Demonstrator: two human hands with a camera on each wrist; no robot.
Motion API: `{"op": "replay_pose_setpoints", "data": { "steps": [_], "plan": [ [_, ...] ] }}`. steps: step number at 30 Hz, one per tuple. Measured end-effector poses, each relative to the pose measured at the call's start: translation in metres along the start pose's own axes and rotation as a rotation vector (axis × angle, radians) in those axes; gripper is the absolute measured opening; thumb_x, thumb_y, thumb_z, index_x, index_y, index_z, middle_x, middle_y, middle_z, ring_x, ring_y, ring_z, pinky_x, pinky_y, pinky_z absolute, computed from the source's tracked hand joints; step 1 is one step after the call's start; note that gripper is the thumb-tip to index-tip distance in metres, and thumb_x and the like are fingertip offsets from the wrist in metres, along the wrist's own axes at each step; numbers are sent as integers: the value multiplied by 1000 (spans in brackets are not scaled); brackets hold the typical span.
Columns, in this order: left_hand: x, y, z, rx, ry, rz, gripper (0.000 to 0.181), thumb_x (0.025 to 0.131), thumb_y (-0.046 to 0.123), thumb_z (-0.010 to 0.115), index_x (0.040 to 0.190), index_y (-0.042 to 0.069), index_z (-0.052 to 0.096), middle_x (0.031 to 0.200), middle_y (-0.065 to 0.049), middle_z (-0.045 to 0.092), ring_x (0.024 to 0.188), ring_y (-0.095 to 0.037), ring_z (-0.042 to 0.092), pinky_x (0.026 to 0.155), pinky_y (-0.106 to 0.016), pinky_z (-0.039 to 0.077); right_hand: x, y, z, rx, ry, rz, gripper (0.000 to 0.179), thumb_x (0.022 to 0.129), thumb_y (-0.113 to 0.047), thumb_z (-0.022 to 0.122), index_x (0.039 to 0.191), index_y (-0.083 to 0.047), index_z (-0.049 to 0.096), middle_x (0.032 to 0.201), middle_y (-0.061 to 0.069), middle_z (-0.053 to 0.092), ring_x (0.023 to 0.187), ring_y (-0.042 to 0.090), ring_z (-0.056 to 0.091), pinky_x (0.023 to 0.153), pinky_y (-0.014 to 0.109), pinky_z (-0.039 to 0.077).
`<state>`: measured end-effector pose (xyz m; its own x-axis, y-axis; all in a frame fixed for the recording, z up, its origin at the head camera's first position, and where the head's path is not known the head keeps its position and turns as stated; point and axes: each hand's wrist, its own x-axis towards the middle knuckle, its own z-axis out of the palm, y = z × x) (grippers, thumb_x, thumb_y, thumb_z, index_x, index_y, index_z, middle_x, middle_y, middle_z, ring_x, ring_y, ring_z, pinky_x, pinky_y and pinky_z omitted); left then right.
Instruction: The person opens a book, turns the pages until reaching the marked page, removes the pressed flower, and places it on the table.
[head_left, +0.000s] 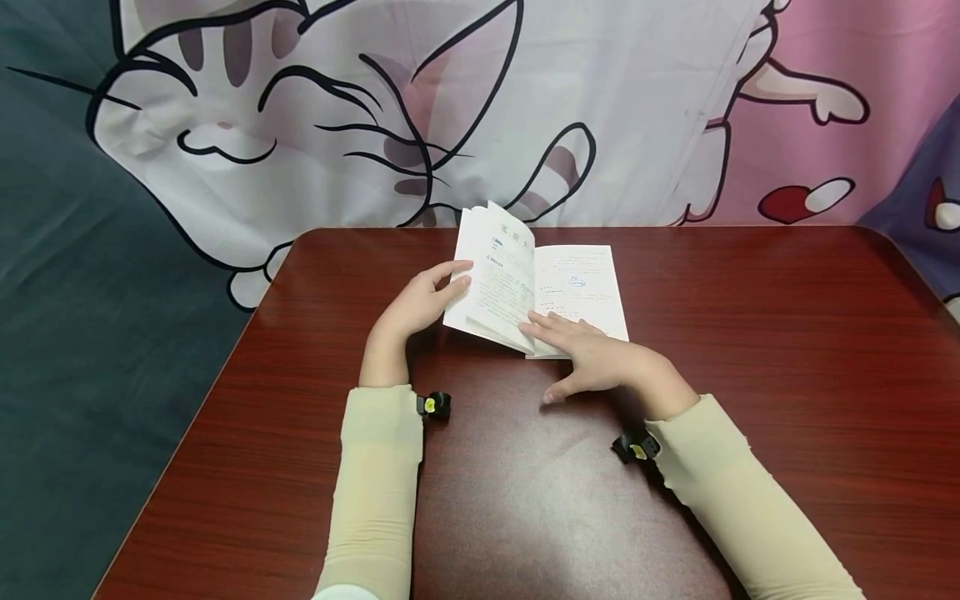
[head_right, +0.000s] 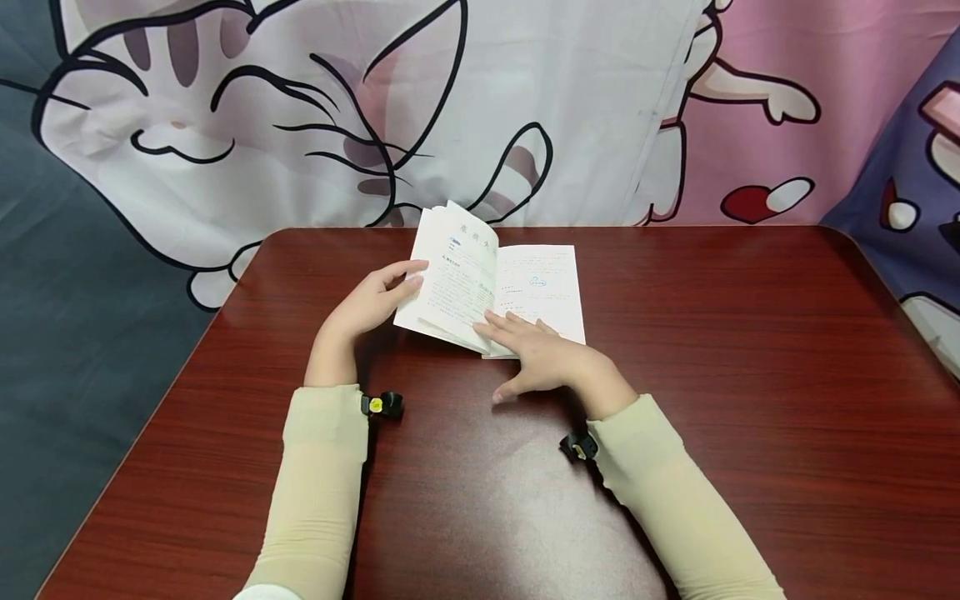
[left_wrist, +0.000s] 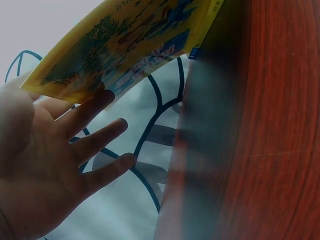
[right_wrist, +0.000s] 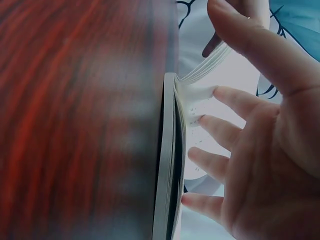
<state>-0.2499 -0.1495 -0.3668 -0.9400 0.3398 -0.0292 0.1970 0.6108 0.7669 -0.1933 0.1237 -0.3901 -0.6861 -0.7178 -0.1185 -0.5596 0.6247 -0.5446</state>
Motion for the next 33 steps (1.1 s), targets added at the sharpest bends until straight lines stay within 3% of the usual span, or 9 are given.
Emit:
{"op": "replay_pose_setpoints", "data": {
  "steps": [3,6,10,16,23,33],
  "plan": [
    [1,0,1,-15,13,1,47,96,40,47,136,14,48,134,-8,49,115,-21,46,98,-38,33,1,-1,1,-28,2,10,95,70,-43,77,147,-16,29,153,8,15,138,34,10,102,63,9],
    [2,0,0,14,17,-8,51,93,42,52,136,15,48,136,-7,47,121,-21,42,101,-40,31,2,-3,2,-54,0,25,93,71,-43,77,147,-18,28,153,6,15,138,35,10,102,63,9],
    [1,-1,0,40,15,-17,55,90,34,60,138,16,43,140,-6,42,128,-22,36,103,-42,28,2,-5,2,-69,0,34,92,73,-42,76,147,-19,28,153,5,15,138,36,9,102,63,9],
    [0,-1,0,18,8,-17,58,89,23,62,141,17,37,141,-8,39,125,-24,38,99,-42,32,-1,0,-5,-47,24,44,89,74,-41,75,146,-15,31,152,8,19,138,36,9,104,60,10],
    [1,-2,0,48,-1,19,53,90,22,61,139,17,42,140,-4,41,128,-20,35,103,-40,27,-19,35,-28,25,81,114,85,77,-31,75,144,-5,31,151,18,18,136,41,7,105,57,8],
    [1,-2,1,50,-2,6,51,90,21,61,138,17,44,140,-5,43,128,-20,35,104,-41,27,-45,76,-41,153,33,259,87,74,-29,78,144,-3,32,152,18,13,137,41,-2,104,61,5]
  ]
}}
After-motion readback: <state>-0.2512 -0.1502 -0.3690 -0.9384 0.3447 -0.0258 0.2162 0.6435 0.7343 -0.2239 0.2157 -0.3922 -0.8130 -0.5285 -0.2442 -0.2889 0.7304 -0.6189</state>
